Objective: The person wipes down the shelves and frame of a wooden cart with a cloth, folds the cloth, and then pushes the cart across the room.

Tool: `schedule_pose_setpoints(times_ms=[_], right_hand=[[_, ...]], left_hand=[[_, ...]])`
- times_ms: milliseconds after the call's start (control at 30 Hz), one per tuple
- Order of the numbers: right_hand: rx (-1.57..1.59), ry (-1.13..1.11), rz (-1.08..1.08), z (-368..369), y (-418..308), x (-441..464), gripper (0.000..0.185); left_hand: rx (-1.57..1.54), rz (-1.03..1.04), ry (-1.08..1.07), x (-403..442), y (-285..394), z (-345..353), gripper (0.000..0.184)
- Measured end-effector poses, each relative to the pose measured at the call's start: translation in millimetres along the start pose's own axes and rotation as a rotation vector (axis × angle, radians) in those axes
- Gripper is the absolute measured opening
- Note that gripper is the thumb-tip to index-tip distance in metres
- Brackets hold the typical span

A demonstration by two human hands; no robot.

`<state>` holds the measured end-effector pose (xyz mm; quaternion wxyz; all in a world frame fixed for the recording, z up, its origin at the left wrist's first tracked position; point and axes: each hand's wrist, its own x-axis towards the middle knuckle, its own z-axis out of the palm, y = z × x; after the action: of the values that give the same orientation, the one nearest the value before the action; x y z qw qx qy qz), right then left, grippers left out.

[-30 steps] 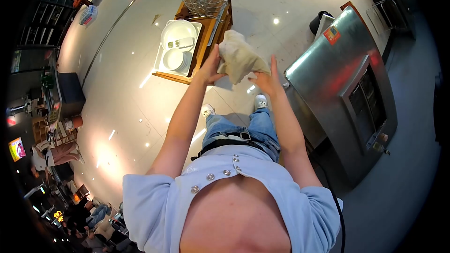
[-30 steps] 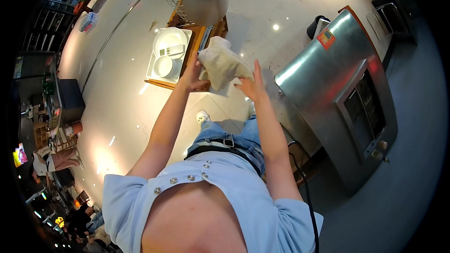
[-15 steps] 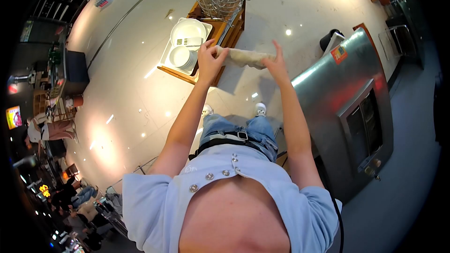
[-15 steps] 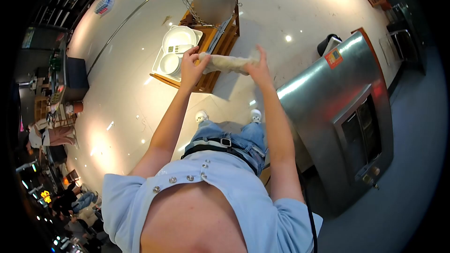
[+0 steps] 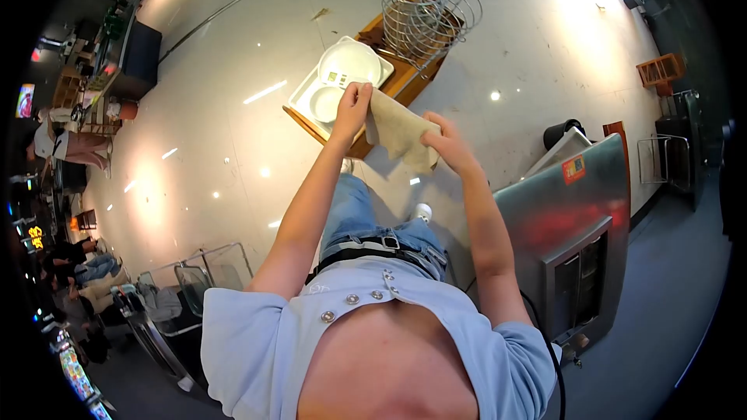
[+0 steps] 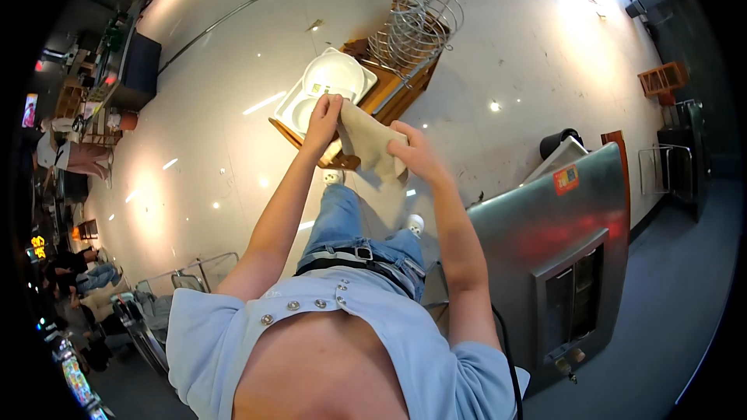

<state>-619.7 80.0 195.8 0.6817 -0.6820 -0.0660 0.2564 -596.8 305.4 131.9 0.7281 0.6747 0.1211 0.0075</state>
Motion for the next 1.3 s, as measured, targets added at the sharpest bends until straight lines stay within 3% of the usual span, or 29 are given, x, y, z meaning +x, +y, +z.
schedule_pose_setpoints(times_ms=[67,133,300,467,600,667,700,733,800,833,867,933,967,1033,1167,1300], right_hand=[[0.196,-0.027,0.054,27,-7,24,0.013],[0.502,0.064,0.125,56,-21,45,0.019],[0.508,0.182,0.11,110,-18,99,0.034],[0.566,0.173,0.103,145,-17,153,0.054],[0.781,-0.014,0.098,159,-28,181,0.074],[0.867,-0.084,0.18,162,-31,197,0.073],[0.785,-0.073,0.239,162,-28,206,0.06],[0.784,-0.075,0.244,162,-27,216,0.06],[0.105,-0.008,0.284,159,-20,244,0.044],[-0.022,0.004,0.088,157,-9,256,0.035],[-0.021,0.0,0.084,149,2,270,0.035],[-0.219,0.205,0.224,134,9,290,0.035],[-0.218,0.196,0.227,126,15,300,0.035],[-0.903,0.412,0.327,106,36,324,0.041],[-0.996,0.379,0.519,80,77,367,0.043],[-1.075,0.314,0.549,71,95,391,0.046]], left_hand=[[0.407,0.087,0.214,20,-4,-17,0.049],[0.246,0.15,0.261,20,15,-32,0.054],[0.144,0.033,-0.312,37,45,-83,0.072],[0.079,-0.004,-0.467,82,54,-128,0.072],[0.202,-0.006,-0.523,104,70,-153,0.067],[-0.033,-0.335,-0.582,112,79,-165,0.057],[-0.075,-0.435,-0.571,117,71,-173,0.046],[-0.077,-0.438,-0.567,118,64,-176,0.046],[-0.113,-0.448,-0.366,121,52,-185,0.042],[-0.177,-0.426,-0.276,123,46,-188,0.037],[-0.175,-0.422,-0.273,127,40,-193,0.037],[-0.314,-0.393,-0.009,131,30,-206,0.036],[-0.361,-0.391,0.033,134,27,-217,0.036],[-0.411,-0.383,0.101,137,27,-233,0.037],[-0.532,-0.353,0.227,142,38,-262,0.037],[-0.636,-0.427,0.332,145,30,-296,0.037]])
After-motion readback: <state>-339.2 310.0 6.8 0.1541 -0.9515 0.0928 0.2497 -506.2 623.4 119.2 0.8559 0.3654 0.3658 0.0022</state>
